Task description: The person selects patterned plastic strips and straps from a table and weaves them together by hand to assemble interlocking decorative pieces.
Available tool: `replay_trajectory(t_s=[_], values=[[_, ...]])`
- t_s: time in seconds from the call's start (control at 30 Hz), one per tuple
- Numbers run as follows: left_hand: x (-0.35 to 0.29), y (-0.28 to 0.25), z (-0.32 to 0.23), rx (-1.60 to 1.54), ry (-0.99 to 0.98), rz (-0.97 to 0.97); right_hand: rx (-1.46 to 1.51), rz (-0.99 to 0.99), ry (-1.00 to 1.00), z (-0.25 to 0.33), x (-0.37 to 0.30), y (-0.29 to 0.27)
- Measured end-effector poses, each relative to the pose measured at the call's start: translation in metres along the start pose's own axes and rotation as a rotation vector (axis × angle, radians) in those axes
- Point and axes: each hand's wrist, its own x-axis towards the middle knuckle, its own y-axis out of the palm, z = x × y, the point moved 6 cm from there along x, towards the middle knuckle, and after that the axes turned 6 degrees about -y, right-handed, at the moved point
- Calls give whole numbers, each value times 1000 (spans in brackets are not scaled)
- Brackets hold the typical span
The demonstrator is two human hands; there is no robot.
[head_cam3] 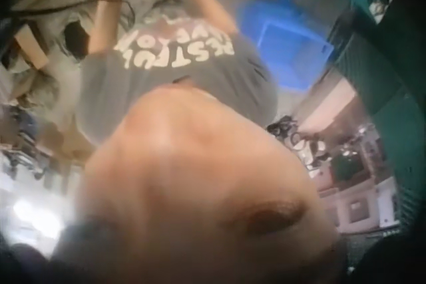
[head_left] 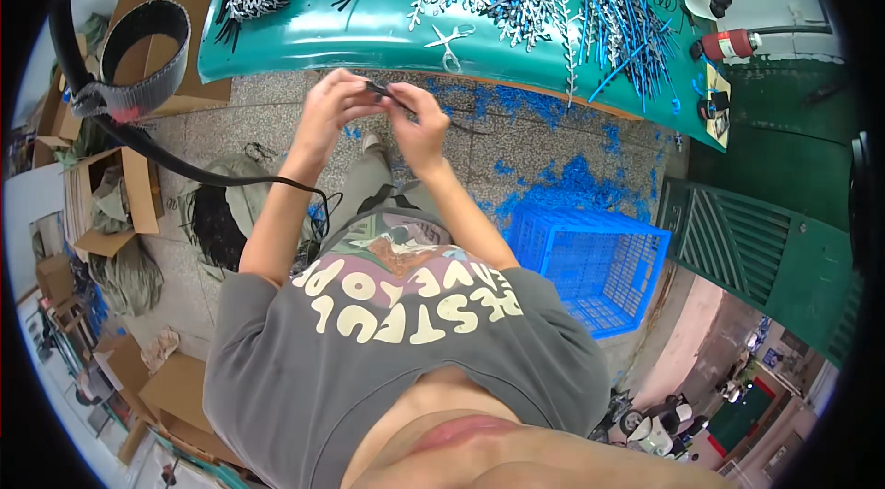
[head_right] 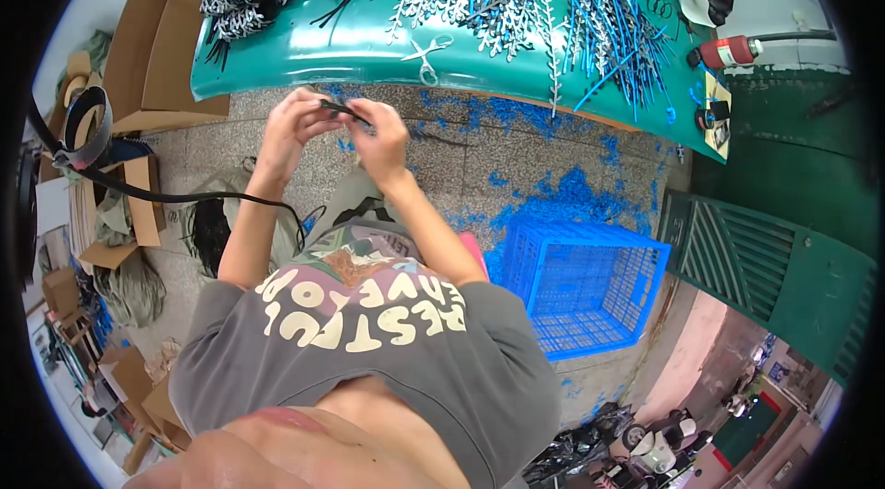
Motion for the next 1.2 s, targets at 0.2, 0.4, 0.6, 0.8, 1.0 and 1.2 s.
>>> replay_trajectory(t_s=[0.2, 0.4, 0.6, 0.8, 1.0, 1.2], values=[[68, 36, -16, 411, -30, 291, 32, -109, 227, 7, 12, -76], [250, -32, -59, 1029, 254, 161, -44, -371, 261, -2, 13, -137], [432, -61, -65, 1507, 590, -140, -192, -706, 551, -3, -12, -161], [489, -73, -63, 1628, 493, -111, 177, -818, 642, -8, 3, -123], [438, -42, -150, 1448, 1278, -190, 383, -760, 562, -7, 11, -104], [413, -50, -216, 880, 985, 180, 216, -635, 573, -6, 15, -91]])
